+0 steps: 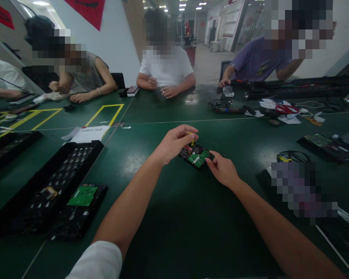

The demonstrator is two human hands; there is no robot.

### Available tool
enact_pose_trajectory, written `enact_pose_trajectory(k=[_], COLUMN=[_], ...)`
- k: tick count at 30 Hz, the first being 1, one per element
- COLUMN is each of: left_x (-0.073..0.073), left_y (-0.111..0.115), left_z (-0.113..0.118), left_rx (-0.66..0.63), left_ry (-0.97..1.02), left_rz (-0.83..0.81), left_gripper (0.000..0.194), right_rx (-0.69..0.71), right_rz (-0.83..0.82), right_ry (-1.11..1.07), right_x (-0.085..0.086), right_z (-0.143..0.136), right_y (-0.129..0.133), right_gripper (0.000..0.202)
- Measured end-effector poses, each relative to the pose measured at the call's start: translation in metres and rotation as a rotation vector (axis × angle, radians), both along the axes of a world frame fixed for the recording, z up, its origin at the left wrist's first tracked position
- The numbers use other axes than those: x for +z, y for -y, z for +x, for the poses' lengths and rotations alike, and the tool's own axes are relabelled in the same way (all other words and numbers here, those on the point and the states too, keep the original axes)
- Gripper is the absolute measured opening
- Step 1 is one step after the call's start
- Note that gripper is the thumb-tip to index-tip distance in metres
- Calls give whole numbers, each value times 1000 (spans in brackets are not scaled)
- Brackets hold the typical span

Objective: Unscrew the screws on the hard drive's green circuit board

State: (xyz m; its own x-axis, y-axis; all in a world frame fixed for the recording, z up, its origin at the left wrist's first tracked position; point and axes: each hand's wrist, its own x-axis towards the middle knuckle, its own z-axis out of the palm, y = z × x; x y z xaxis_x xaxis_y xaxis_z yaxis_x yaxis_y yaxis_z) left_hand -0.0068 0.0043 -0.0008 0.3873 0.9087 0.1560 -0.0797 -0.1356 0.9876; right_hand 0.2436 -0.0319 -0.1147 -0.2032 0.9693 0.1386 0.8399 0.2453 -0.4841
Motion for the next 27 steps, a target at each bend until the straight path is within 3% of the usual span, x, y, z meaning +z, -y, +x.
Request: enact_pose_trajectory(k=[6,14,21,27], left_x=[4,2,3,-1], left_y=[1,-2,0,-2], left_z=[1,0,2,4], left_rx=[20,83,13,47], left_ry=[48,60,98,153], left_rz=[-35,-57,-71,-80], left_gripper=[13,18,15,12], right_rx=[-5,-9,-6,-22], right_rz=[-12,-7,-22,-38], right_ry=[7,2,-4,-34], right_x=[0,0,0,2], right_z=[0,-1,-1,-2], right_y=[0,-1,-1,0], right_gripper=[56,56,56,58])
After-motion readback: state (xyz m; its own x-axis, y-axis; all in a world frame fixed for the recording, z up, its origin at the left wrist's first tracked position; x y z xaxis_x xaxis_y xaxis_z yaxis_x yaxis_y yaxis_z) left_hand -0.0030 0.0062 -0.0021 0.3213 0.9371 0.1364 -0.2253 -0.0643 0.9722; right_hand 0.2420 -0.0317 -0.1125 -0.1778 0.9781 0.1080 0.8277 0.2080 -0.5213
